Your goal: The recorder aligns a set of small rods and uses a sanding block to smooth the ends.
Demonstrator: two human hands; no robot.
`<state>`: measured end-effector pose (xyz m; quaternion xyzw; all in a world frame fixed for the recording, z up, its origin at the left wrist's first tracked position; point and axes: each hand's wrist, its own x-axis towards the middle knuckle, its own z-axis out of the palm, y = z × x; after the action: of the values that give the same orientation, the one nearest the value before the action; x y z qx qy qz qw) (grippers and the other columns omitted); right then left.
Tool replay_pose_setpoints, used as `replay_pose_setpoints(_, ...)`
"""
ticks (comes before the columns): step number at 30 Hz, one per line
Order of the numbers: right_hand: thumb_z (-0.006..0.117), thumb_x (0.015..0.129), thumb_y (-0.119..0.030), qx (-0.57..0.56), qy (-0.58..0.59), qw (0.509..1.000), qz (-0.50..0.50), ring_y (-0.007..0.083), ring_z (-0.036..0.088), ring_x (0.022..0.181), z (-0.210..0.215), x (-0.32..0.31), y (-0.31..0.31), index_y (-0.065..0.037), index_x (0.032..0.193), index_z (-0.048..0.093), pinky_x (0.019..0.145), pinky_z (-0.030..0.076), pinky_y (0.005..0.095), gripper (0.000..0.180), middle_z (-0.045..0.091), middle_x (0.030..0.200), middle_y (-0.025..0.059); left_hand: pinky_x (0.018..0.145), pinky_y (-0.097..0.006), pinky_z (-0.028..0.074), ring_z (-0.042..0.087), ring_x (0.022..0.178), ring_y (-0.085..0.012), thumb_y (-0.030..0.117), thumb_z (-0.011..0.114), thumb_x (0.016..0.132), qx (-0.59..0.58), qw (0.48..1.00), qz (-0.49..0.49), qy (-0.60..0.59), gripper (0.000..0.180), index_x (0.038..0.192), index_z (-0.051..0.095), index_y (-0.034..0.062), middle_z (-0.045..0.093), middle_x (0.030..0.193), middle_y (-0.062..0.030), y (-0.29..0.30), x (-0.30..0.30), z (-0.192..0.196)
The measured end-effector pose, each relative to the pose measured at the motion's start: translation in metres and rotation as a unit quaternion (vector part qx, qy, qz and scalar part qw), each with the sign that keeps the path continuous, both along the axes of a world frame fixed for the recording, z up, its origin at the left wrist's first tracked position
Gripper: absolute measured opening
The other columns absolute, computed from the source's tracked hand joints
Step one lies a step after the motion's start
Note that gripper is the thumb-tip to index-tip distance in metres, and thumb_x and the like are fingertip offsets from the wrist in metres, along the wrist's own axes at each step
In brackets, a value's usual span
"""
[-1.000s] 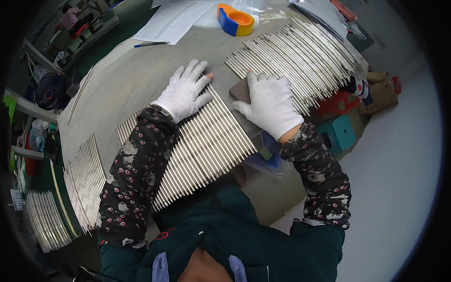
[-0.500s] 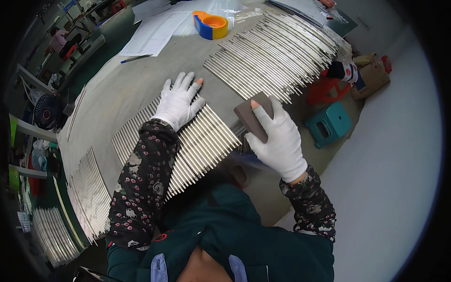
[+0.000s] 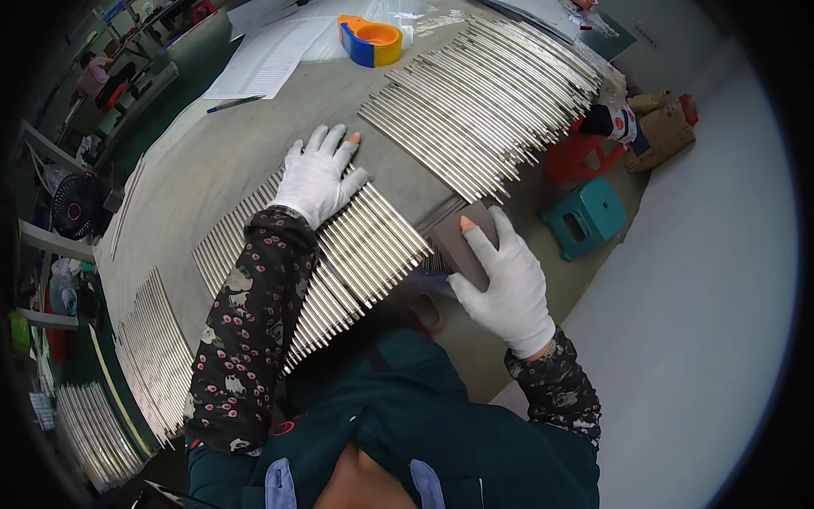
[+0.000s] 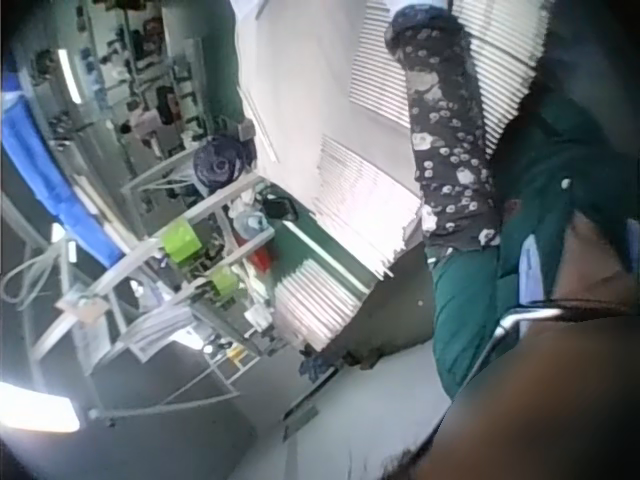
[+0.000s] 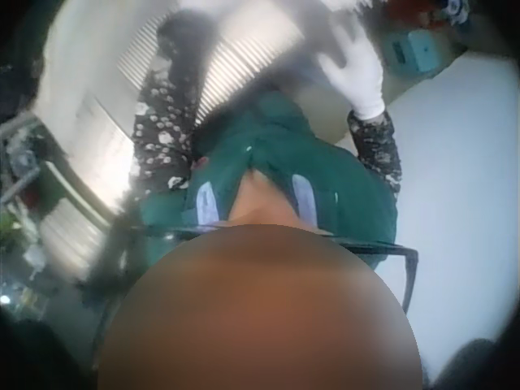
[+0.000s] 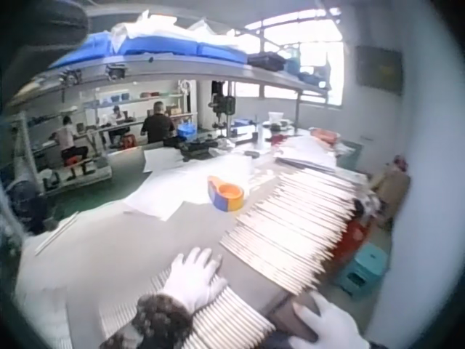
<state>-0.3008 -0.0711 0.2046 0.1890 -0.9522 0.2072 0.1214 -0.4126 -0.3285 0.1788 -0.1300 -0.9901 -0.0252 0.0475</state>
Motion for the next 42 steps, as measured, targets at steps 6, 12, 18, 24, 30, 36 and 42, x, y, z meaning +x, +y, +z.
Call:
replay_pose_setpoints(6,0.071,0.064,-0.023,0.033,0.017,0.999,0.028,0.0371,0.055,0.096,0.002,0.0,-0.002,-0.01,0.121,0.055,0.081,0.047,0.0414,0.061,0.045,0.125,0.0259,0.106,-0.05,0.024,0.028,0.132,-0.0288,0.049,0.046,0.087,-0.003,1.0,-0.009,0.023,0.058,0.132,0.043,0.012,0.037,0.14,-0.0107,-0.007,0.005,-0.002)
replay_pose_setpoints(12,0.072,0.062,-0.023,0.031,0.034,0.998,0.048,0.0358,0.056,0.092,0.006,0.003,-0.008,-0.01,0.118,0.057,0.079,0.047,0.0408,0.06,0.046,0.124,0.0268,0.105,-0.049,0.025,0.029,0.131,-0.0302,0.05,0.047,0.086,-0.007,1.0,-0.001,0.024,0.06,0.133,0.043,0.0119,0.037,0.139,-0.011,-0.006,0.006,-0.001)
replay_pose_setpoints(18,0.073,0.061,-0.023,0.052,0.054,0.994,0.081,0.0352,0.055,0.092,0.006,0.005,-0.016,-0.01,0.118,0.057,0.077,0.047,0.0411,0.061,0.045,0.123,0.0279,0.105,-0.048,0.025,0.03,0.13,-0.0297,0.051,0.047,0.086,-0.006,1.0,0.008,0.012,0.061,0.133,0.043,0.0121,0.036,0.139,-0.0114,-0.003,0.006,0.002)
replay_pose_setpoints(24,0.07,0.065,-0.023,0.097,0.061,0.99,0.088,0.0336,0.055,0.088,0.008,-0.017,-0.049,-0.01,0.118,0.056,0.072,0.047,0.0397,0.056,0.045,0.121,0.0276,0.106,-0.049,0.023,0.03,0.13,-0.0296,0.052,0.046,0.086,-0.003,1.0,0.006,0.011,0.063,0.135,0.042,0.0116,0.036,0.139,-0.0119,-0.004,0.003,0.003)
replay_pose_setpoints(30,0.07,0.065,-0.022,0.092,0.08,0.985,0.122,0.0348,0.054,0.089,0.006,-0.006,-0.034,-0.01,0.118,0.056,0.071,0.048,0.0398,0.057,0.045,0.121,0.0276,0.106,-0.049,0.022,0.028,0.13,-0.0302,0.053,0.046,0.085,-0.007,1.0,0.01,0.001,0.066,0.136,0.041,0.0119,0.035,0.14,-0.0121,-0.003,0.007,0.002)
replay_pose_setpoints(36,0.069,0.066,-0.025,0.099,0.091,0.986,0.101,0.0342,0.054,0.089,0.001,-0.02,-0.048,-0.01,0.117,0.057,0.07,0.048,0.0387,0.054,0.045,0.121,0.0277,0.106,-0.049,0.022,0.027,0.131,-0.0305,0.054,0.045,0.086,-0.002,1.0,0.004,-0.022,0.066,0.135,0.042,0.0105,0.034,0.141,-0.0123,-0.003,0.003,0.003)
replay_pose_setpoints(42,0.07,0.066,-0.024,0.11,0.071,0.988,0.086,0.0347,0.055,0.09,0.01,-0.016,-0.053,-0.01,0.116,0.056,0.071,0.048,0.0396,0.054,0.045,0.12,0.0278,0.106,-0.048,0.022,0.025,0.132,-0.03,0.055,0.045,0.085,-0.011,1.0,0.002,-0.014,0.067,0.136,0.041,0.0111,0.034,0.141,-0.0125,-0.004,0.002,0.004)
